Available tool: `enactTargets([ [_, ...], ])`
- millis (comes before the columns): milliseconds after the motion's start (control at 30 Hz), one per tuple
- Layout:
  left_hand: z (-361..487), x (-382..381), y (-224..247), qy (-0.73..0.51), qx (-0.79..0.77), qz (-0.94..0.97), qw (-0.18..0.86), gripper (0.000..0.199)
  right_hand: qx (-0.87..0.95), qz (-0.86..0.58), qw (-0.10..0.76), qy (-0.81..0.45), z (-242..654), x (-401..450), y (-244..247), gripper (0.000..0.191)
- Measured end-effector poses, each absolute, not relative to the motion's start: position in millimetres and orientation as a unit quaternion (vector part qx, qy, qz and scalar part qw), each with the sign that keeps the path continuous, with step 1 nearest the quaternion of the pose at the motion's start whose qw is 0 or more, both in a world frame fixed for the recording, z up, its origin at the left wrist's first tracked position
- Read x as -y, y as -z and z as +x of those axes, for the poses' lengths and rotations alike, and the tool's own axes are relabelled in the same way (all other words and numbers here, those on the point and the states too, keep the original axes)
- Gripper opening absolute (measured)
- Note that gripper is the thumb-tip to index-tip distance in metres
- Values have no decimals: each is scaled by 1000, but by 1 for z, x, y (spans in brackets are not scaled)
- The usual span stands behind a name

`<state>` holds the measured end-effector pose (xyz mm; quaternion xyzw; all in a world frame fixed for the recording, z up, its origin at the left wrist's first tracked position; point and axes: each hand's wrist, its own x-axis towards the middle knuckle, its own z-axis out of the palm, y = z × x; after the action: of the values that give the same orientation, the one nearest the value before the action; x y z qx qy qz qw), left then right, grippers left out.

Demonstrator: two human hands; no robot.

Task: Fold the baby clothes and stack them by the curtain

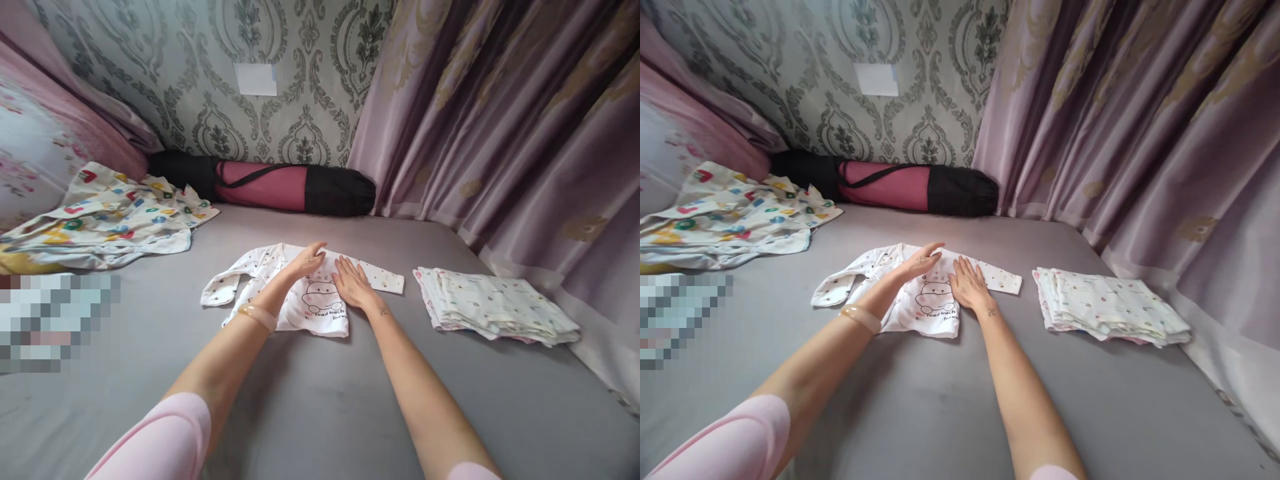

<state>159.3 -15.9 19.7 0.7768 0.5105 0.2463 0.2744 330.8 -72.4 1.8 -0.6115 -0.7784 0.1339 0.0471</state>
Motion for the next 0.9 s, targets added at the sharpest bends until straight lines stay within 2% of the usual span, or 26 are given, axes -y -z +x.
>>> enactTargets([
  [133, 101, 26, -28, -319, -540, 716, 306, 49, 778, -611, 29, -140, 331, 74, 0, 65],
  [367, -5, 44, -15, -377, -647, 610, 259, 52, 776, -614, -4, -140, 333, 69, -6, 64],
  [500, -37, 52, -6, -342, -734, 535, 239, 45, 772, -622, -45, -120, 317, 57, -24, 56],
  [567, -44, 54, -6, -322, -768, 504, 230, 40, 784, -613, -34, -97, 300, 51, -32, 54],
  [700, -48, 63, -16, -296, -780, 488, 257, 33, 798, -591, 12, -114, 265, 44, -29, 64],
  [900, -56, 81, -38, -204, -769, 507, 333, 45, 779, -605, -27, -163, 252, 40, -8, 72],
])
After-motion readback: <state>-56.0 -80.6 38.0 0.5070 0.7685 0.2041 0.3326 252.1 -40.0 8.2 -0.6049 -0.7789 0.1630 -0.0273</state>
